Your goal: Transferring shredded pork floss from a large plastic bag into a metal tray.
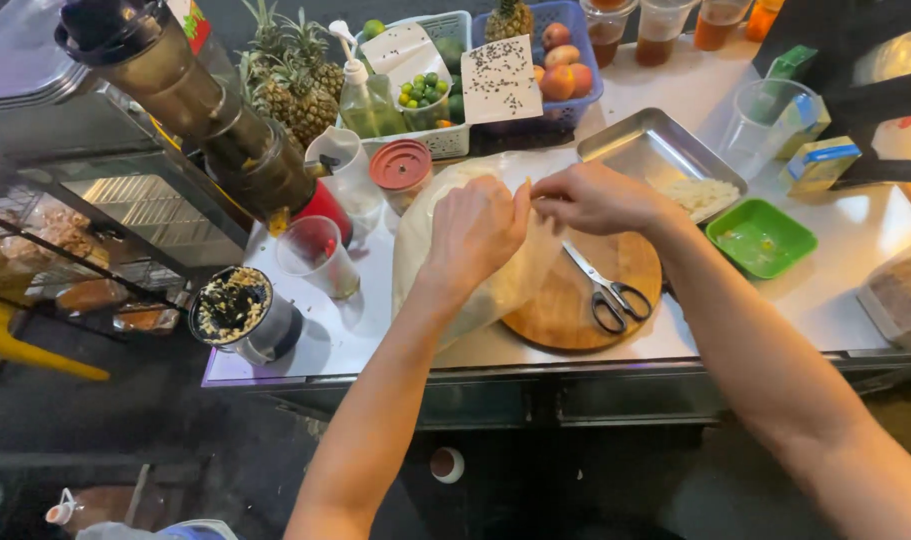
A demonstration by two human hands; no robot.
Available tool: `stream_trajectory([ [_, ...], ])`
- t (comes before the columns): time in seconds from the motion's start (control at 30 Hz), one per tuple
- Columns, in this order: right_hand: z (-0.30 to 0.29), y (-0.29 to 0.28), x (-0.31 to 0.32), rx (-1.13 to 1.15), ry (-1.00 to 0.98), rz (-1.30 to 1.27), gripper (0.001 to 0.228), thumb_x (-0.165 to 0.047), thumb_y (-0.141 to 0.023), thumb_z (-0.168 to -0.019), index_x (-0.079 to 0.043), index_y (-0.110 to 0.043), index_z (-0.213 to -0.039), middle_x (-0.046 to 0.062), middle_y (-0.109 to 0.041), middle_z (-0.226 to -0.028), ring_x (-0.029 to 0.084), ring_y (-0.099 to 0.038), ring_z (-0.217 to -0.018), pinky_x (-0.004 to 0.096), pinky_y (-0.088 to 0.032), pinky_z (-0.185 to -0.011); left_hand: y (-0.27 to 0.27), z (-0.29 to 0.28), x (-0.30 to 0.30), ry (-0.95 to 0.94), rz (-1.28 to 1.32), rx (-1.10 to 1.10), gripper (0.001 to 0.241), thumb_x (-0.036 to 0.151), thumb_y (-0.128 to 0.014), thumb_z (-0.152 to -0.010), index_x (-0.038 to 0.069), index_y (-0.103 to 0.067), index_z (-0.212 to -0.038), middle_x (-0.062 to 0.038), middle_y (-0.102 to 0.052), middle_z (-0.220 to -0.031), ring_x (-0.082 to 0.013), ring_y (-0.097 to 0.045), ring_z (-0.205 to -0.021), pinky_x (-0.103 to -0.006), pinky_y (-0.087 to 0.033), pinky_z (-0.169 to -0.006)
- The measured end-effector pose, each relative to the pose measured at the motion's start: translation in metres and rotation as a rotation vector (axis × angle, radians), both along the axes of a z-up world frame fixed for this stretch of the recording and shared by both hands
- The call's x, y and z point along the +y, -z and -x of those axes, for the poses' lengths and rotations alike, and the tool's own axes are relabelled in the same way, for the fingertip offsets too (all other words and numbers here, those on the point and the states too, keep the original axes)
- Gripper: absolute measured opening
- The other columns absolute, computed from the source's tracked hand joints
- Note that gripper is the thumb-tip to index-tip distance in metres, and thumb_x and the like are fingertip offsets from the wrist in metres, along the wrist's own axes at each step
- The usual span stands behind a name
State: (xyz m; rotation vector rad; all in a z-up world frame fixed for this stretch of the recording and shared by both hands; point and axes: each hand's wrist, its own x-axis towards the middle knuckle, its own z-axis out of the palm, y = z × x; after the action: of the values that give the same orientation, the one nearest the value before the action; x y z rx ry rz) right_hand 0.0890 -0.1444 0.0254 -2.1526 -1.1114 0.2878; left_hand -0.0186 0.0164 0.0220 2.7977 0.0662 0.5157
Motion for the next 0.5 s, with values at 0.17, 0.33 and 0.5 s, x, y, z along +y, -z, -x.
stream_trajectory([
  [0.17,-0.003,-0.027,0.029,0.106,-0.133,0.482,0.04,-0.033,-0.061,-0.096,-0.025,-0.068,-0.134,0.013,-0.082,-0.093,0.026,-0.079,-0.083,0.038,-0.06,-0.079,-0.019,0.034,0.016,-0.159,0.094,-0.009,0.03,0.03,-0.075,-0.089,0.001,-0.073,-0.081,-0.02,-0.07,-0.092,-0.0412,-0.07,-0.082,-0.0484,-0.056,-0.071],
  [0.33,-0.043,0.01,0.038,-0.162,-0.295,0.18,0.069,-0.029,-0.071,-0.086,-0.015,-0.05,-0.15,0.017,-0.066,-0.131,0.033,-0.064,-0.115,0.043,-0.052,-0.097,-0.027,0.053,0.025,-0.087,0.147,0.088,0.022,0.0,-0.065,-0.084,0.006,-0.076,-0.103,-0.023,-0.064,-0.106,-0.0431,-0.068,-0.083,-0.051,-0.053,-0.076],
  [0.5,-0.056,0.01,0.045,-0.162,-0.443,0.044,0.102,-0.036,-0.082,-0.075,-0.003,-0.03,-0.156,0.026,-0.042,-0.153,0.04,-0.043,-0.138,0.044,-0.036,-0.112,-0.023,0.056,0.029,-0.095,0.224,0.023,0.047,-0.001,-0.063,-0.074,0.012,-0.077,-0.117,-0.027,-0.058,-0.121,-0.0416,-0.066,-0.095,-0.0478,-0.055,-0.079],
])
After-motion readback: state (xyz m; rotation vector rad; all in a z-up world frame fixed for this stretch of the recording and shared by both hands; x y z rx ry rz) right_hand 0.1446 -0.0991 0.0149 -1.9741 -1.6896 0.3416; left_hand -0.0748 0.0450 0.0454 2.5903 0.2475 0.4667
